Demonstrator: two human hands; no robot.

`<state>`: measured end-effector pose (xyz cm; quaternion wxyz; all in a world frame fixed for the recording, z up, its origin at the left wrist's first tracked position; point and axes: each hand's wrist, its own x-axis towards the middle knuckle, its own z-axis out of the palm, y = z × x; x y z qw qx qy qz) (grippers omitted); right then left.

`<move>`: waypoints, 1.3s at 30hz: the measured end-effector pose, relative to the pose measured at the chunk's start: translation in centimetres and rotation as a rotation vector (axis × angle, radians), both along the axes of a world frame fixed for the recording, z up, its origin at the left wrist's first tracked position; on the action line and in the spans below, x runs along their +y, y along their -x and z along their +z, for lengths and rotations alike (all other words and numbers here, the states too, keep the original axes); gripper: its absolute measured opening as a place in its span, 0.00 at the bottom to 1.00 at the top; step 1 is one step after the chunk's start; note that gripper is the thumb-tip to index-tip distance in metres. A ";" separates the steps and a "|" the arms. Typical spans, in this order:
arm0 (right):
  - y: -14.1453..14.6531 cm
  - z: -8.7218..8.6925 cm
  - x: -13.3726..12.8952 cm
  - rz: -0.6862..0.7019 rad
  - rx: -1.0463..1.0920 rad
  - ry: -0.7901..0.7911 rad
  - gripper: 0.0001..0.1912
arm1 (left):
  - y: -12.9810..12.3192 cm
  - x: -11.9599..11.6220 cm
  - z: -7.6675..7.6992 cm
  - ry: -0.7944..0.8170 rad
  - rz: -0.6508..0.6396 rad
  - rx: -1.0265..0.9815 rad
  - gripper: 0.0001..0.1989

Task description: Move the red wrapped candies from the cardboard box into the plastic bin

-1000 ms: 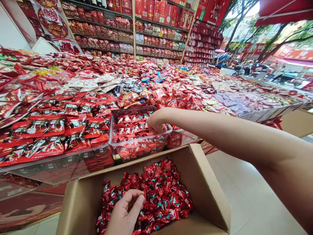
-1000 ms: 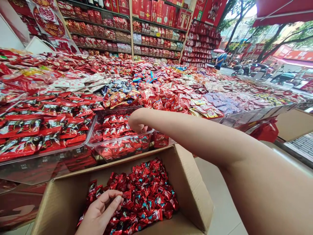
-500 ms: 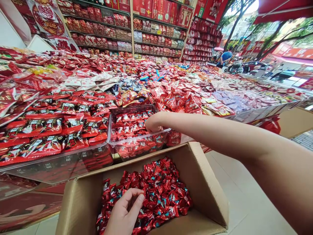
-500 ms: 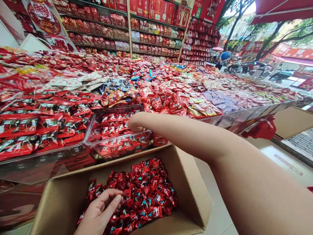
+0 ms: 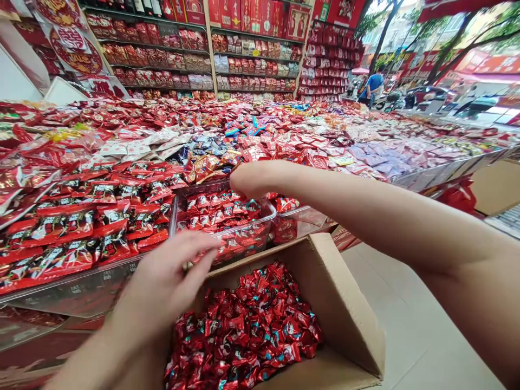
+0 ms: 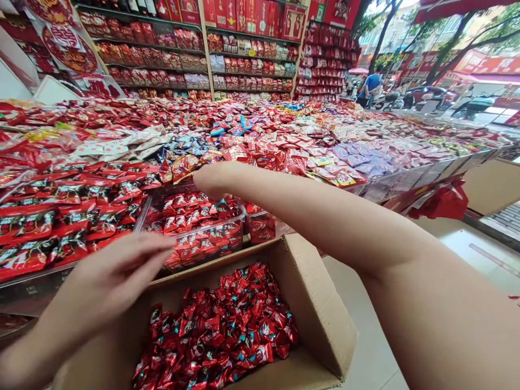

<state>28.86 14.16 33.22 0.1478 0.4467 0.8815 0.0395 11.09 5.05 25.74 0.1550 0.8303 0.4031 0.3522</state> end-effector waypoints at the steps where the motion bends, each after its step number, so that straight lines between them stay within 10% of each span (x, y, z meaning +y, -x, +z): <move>1: -0.5 0.8 -0.4 -0.015 0.002 -0.054 0.10 | -0.7 2.1 0.9 -0.002 -0.024 0.081 0.12; 8: -6.4 3.3 -3.2 -0.103 0.226 -0.204 0.12 | -8.0 11.1 0.9 0.368 -0.371 0.615 0.08; 18: -12.8 1.9 -7.3 -0.178 0.427 -0.090 0.13 | -11.8 12.5 -0.3 0.307 -0.573 0.972 0.05; 39: -13.3 -0.1 -8.6 -0.075 0.485 -0.099 0.10 | -11.5 13.9 -0.8 0.370 -0.770 1.077 0.09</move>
